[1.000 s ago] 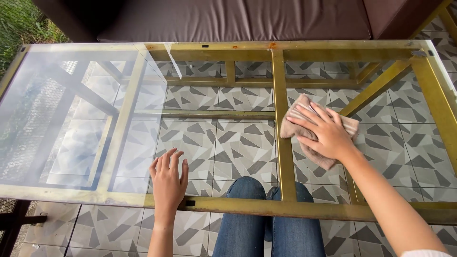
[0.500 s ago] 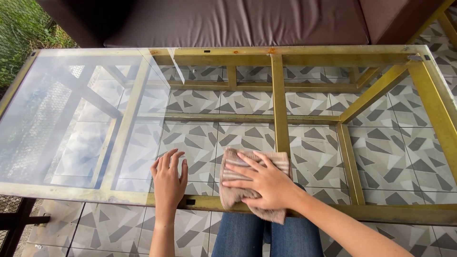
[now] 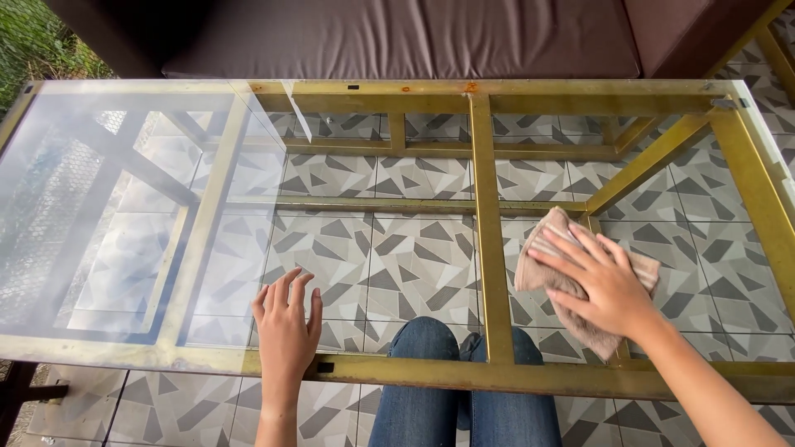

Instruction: The person wipes the gold metal frame of a glass-top table with a cloth. They systematically clean the frame's edges and crossbars while sitting on the floor.

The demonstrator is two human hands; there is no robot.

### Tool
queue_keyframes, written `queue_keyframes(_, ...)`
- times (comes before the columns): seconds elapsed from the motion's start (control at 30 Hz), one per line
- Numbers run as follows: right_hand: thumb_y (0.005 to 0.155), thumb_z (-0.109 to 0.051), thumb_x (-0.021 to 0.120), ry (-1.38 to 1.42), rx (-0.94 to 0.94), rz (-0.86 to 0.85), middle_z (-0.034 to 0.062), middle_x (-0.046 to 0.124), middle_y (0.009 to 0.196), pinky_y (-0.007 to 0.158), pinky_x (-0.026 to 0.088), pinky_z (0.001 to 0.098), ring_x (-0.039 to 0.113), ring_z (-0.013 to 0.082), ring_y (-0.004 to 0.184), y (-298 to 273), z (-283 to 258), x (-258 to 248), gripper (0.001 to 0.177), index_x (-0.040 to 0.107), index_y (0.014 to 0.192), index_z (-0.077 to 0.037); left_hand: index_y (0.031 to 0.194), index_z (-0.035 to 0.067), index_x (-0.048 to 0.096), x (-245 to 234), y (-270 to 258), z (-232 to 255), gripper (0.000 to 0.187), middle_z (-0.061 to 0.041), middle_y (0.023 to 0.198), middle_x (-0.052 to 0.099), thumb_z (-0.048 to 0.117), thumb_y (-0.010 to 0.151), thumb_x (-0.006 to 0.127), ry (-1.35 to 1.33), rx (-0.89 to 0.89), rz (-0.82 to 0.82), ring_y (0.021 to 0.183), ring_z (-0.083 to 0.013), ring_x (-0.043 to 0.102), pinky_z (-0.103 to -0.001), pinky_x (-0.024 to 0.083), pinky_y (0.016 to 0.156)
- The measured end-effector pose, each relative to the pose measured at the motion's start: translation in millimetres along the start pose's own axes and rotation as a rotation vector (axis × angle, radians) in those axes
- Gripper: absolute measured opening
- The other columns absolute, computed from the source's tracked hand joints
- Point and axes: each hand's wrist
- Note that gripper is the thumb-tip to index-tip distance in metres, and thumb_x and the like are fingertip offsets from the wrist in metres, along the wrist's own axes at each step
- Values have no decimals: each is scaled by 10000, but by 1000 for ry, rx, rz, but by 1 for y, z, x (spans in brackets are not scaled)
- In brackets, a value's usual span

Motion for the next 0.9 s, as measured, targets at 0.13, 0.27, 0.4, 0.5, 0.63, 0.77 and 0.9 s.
queue_keyframes(0.13,941,-583,369,44,79,55,-56,299,1638,1137,182,556,243,309,1508,66,10,4,613,320,1532,-429,1199,140,631,0,0,-1,203,-60,1272,644,204,1031,537,-12,-8,0,1126,-237,626,-456,374,1115)
queue_keyframes(0.27,950,-566,376,5,110,67,-60,261,1644,1114,192,557,209,301,1504,128,-9,16,592,320,1524,-434,1194,150,639,3,0,-4,207,-48,1263,652,217,1030,532,-17,-16,-3,1148,-231,626,-447,368,1109)
queue_keyframes(0.4,959,-605,356,103,-59,29,-27,221,1642,1149,98,650,189,369,1472,145,-71,7,607,256,1533,-436,1193,153,637,3,0,-4,204,-48,1261,654,200,1022,538,-28,-11,0,1140,-243,626,-430,375,1089)
queue_keyframes(0.5,936,-586,456,160,-201,-44,-40,151,1649,1147,72,663,96,338,1489,117,-121,-15,636,282,1524,-415,1206,149,632,3,-1,-5,207,-49,1268,645,199,1026,543,-40,-8,-7,1134,-242,624,-441,386,1077)
queue_keyframes(0.63,908,-551,590,233,-339,13,-30,193,1646,1150,33,640,81,345,1492,50,-143,-25,695,332,1531,-382,1210,148,636,4,-2,-6,209,-45,1273,648,201,1031,542,-31,9,2,1139,-226,628,-428,392,1068)
queue_keyframes(0.77,855,-474,673,250,-347,51,-9,331,1609,1141,118,584,184,335,1493,-9,-131,-36,671,476,1486,-361,1217,148,629,-1,-1,-3,210,-54,1285,641,210,1042,531,-42,-2,-23,1144,-238,629,-439,385,1091)
queue_keyframes(0.9,803,-685,571,-24,-242,74,-66,189,1676,1213,125,521,142,262,1531,-51,-85,-24,828,291,1539,-430,1216,132,623,-4,1,2,199,-66,1276,634,190,1044,540,-57,6,-19,1165,-243,614,-438,368,1104)
Point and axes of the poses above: each hand's wrist, its own y-axis towards the middle knuckle, its own x-axis out of the palm, z = x × y
